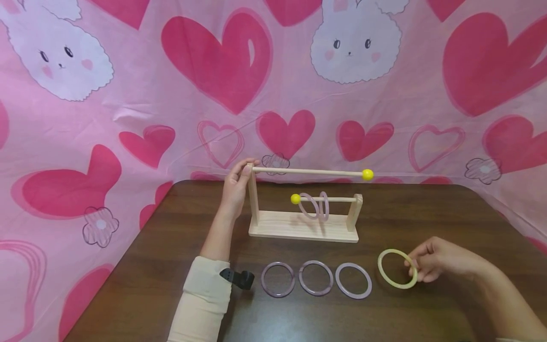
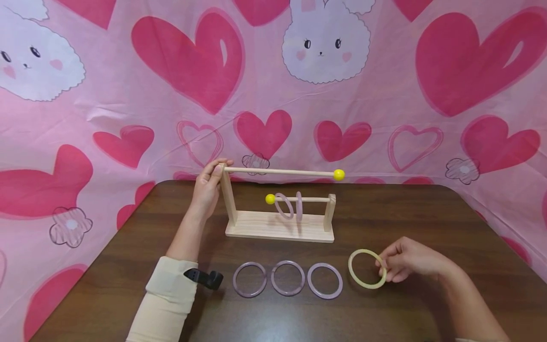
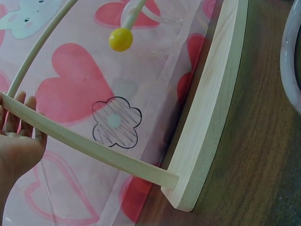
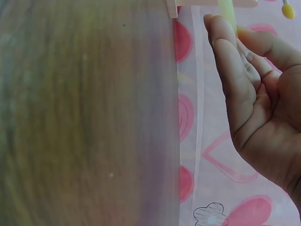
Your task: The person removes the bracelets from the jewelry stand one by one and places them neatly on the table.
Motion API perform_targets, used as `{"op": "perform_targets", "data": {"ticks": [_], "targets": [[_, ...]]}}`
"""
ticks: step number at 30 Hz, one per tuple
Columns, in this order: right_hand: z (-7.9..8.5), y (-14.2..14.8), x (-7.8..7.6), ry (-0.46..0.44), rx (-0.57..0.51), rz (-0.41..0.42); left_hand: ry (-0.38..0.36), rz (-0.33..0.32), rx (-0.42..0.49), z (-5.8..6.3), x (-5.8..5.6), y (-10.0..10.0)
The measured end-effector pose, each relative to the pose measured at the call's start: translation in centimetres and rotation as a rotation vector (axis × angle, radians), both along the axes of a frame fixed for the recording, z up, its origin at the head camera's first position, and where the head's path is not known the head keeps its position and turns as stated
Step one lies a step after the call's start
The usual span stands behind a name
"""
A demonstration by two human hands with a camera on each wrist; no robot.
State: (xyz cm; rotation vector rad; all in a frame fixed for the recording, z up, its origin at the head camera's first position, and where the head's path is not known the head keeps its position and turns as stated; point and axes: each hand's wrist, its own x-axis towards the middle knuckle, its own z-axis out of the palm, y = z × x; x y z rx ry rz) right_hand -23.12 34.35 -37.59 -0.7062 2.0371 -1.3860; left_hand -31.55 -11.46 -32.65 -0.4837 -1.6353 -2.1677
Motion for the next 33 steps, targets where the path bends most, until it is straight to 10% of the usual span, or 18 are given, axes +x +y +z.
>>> {"op": "perform_targets", "data": {"ticks": [33], "targets": [[-0.86,-0.36,0.54,-0.049,0.148,-0.036,-0.007,0.002,0.005,0.09,0.07,0.0]]}}
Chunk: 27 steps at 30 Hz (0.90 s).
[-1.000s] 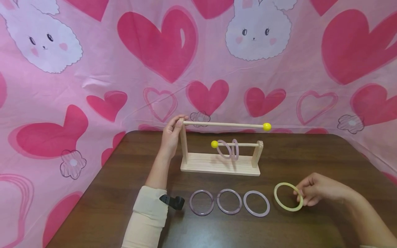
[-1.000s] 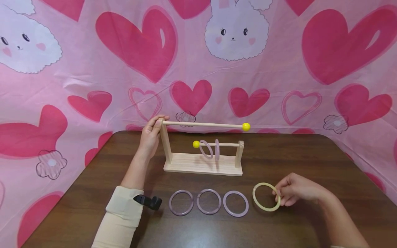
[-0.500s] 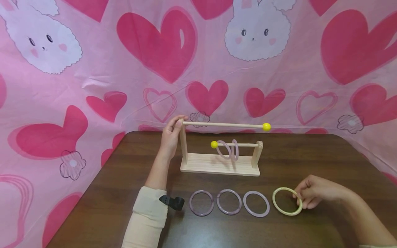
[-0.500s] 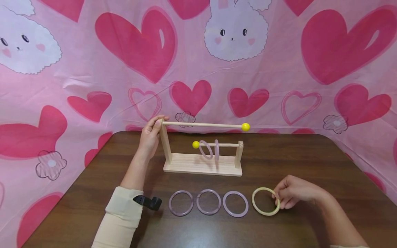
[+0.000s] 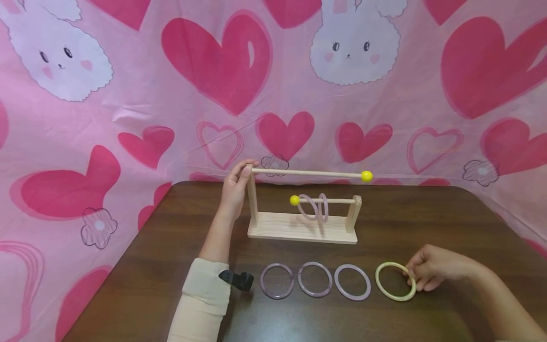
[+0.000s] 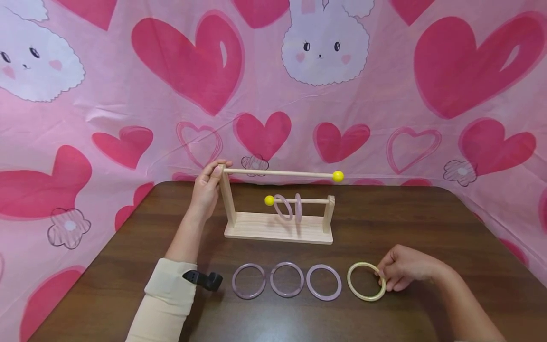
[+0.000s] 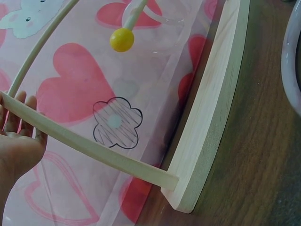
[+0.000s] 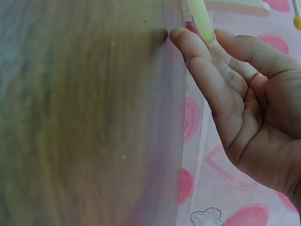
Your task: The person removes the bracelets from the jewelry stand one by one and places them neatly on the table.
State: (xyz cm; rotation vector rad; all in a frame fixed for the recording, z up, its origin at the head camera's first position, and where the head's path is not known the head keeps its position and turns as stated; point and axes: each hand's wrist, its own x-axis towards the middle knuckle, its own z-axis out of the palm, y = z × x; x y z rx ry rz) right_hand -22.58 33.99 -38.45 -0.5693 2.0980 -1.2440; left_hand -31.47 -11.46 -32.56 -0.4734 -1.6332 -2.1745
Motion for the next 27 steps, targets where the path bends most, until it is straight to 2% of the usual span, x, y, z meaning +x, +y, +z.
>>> {"op": "perform_targets", "data": {"ticks": [27], "targets": [[0.67,0.52,0.07,-0.012,0.071,-0.084,0.008,-0.014,0.003,-0.09,-0.09,-0.06]]}}
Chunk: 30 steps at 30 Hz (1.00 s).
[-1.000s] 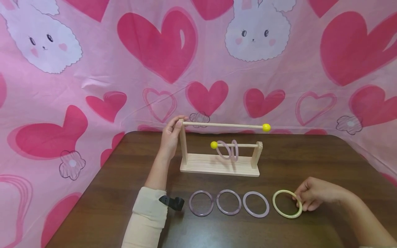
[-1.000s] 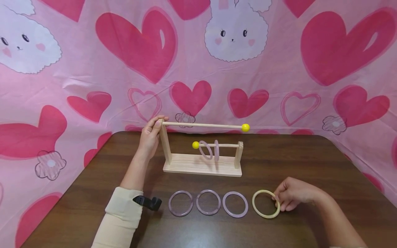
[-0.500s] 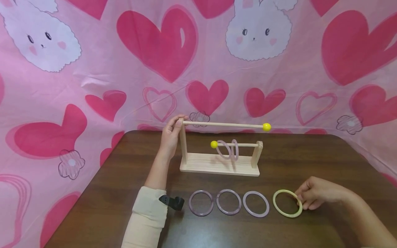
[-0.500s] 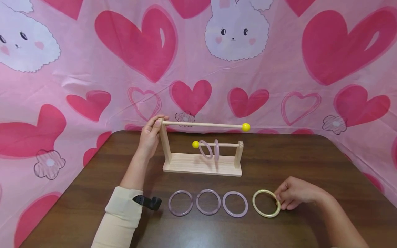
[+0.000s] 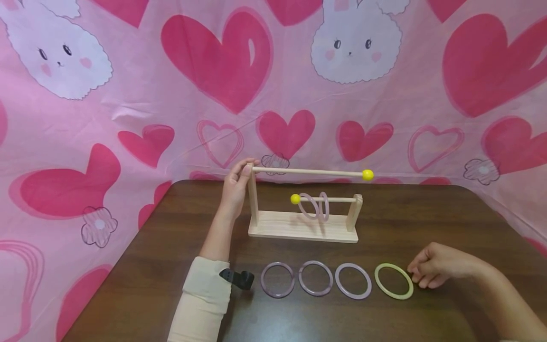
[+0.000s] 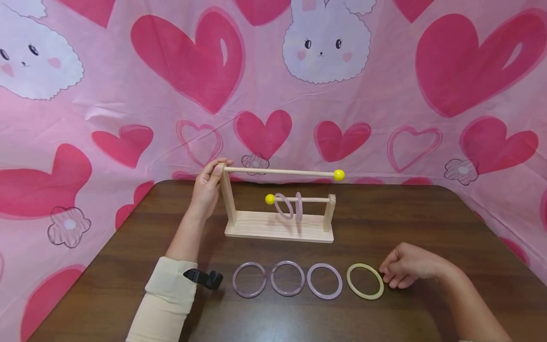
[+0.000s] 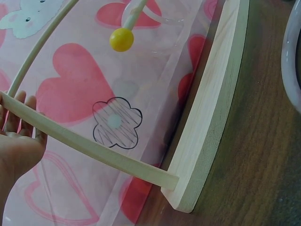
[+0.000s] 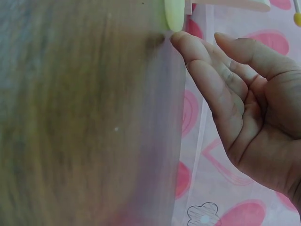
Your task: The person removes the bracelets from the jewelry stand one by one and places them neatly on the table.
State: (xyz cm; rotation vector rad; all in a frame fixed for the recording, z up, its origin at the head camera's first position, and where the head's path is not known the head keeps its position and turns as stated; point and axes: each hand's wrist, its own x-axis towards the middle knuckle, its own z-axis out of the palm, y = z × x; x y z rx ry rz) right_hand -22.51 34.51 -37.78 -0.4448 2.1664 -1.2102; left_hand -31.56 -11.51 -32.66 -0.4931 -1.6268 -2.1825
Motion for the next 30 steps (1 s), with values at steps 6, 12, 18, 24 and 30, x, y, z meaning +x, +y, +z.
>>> {"op": "perform_targets", "data": {"ticks": [6,12,18,24,30], "targets": [[0.3,0.0,-0.1,0.01,0.011,0.004,0.002,-0.005,0.007,0.0,-0.1,0.1],[0.6,-0.8,-0.1,0.116,0.103,-0.022,-0.003,-0.005,0.002,0.1,0.0,0.1],[1.2,-2.2,-0.2,0.245,0.158,-0.106,-0.003,-0.002,-0.004,0.1,0.0,0.0],[1.6,-3.9,-0.5,0.368,0.123,-0.197,-0.003,0.004,0.006,0.0,0.0,0.1],[2.0,-5.4,-0.7,0.482,0.116,-0.312,0.0,0.001,0.014,0.0,0.0,0.1]]}}
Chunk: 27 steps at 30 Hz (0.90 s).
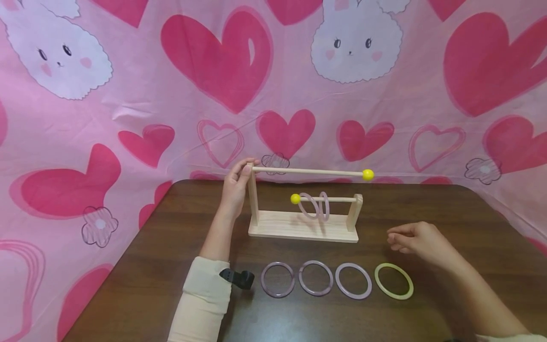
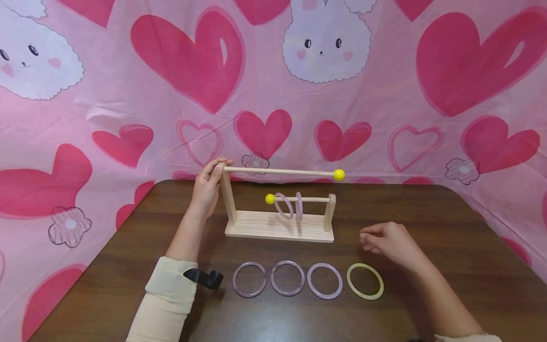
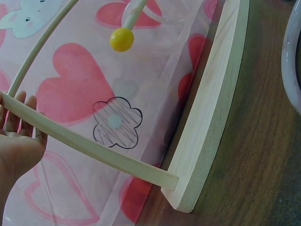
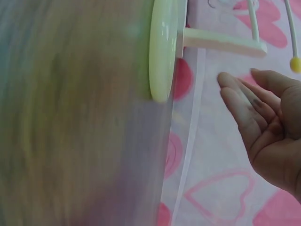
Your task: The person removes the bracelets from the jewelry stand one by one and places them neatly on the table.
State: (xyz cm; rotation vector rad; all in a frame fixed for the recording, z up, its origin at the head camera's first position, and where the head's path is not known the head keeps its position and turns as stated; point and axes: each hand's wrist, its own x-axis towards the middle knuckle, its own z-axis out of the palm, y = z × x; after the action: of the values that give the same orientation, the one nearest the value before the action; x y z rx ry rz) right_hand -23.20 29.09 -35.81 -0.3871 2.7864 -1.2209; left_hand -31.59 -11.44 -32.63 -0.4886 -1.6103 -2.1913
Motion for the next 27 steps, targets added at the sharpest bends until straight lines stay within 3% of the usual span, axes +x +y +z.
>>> {"op": "perform_targets", "data": {"ticks": [6,12,27], "targets": [[0.3,-1.5,0.1,0.125,-0.065,-0.094,0.005,0.0,-0.008,0.1,0.0,0.0],[0.8,-3.0,0.0,0.189,-0.127,-0.085,-0.008,0.003,-0.008,-0.1,-0.1,-0.1],[2.4,-7.8,-1.1,0.126,-0.281,-0.02,-0.005,0.006,-0.004,0.0,0.1,0.0]]}}
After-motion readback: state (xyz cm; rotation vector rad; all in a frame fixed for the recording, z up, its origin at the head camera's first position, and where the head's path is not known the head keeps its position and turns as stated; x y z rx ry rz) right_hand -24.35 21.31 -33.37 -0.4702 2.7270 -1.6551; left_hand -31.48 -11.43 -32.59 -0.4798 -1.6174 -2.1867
